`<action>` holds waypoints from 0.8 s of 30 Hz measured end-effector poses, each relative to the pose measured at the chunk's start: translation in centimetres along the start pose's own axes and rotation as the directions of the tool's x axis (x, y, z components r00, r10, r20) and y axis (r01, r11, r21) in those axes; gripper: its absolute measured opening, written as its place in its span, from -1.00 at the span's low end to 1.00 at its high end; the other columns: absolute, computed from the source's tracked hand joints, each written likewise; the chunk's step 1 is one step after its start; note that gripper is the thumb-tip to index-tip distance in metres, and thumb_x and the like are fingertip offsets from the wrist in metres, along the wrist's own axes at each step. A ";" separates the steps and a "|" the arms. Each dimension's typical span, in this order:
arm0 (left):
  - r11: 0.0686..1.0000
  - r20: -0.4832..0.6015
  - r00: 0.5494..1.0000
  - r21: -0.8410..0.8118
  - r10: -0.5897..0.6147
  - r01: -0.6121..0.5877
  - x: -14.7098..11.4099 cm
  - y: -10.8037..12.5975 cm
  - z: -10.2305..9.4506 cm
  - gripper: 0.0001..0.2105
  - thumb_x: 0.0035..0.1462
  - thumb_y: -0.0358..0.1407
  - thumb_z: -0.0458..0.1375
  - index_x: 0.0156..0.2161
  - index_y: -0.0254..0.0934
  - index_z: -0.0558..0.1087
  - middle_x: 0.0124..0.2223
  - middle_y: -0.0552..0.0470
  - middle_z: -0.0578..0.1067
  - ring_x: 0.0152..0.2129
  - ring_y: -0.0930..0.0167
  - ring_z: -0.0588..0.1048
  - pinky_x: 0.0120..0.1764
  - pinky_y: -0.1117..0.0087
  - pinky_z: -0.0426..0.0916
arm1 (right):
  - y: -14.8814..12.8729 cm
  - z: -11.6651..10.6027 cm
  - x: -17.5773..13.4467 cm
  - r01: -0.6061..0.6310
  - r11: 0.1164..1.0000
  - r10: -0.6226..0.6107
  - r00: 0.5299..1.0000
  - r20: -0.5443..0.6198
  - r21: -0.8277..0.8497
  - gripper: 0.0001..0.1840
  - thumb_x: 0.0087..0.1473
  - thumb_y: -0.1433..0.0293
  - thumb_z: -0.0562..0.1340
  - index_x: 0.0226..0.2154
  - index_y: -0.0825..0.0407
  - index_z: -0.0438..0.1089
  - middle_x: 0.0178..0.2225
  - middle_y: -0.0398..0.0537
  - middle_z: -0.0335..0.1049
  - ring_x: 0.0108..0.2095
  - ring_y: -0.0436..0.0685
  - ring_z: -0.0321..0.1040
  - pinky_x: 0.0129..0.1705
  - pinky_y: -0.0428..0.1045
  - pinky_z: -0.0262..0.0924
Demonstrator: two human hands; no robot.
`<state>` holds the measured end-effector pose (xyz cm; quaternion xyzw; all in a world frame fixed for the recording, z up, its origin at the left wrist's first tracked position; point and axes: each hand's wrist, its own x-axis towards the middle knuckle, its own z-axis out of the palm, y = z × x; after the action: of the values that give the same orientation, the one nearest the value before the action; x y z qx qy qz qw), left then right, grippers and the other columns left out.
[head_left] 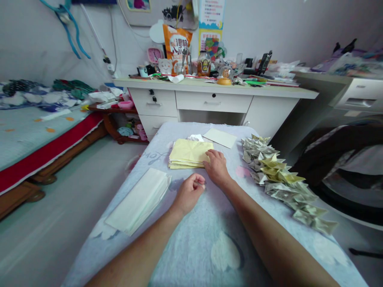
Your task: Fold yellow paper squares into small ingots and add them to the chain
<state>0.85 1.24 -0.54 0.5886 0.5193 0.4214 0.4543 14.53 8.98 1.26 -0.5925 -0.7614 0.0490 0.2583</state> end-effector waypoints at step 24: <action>0.999 0.028 0.999 -0.021 -0.024 0.025 -0.1 -0.3 0.0 -0.89 0.00 -0.36 0.10 -0.29 -0.26 0.36 -0.47 0.15 0.35 -0.57 0.53 0.30 -0.47 0.52 0.17 | 1.8 0.4 2.9 -0.016 0.989 -0.009 0.987 0.161 0.150 -0.79 0.00 0.33 0.27 -0.25 0.02 0.49 -0.20 -0.05 0.50 -0.18 0.11 0.38 -0.13 -0.05 0.17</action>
<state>0.73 1.18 -0.84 0.5830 0.5156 0.4133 0.4727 15.39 12.34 1.19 -0.5667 -0.7730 0.1546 0.2396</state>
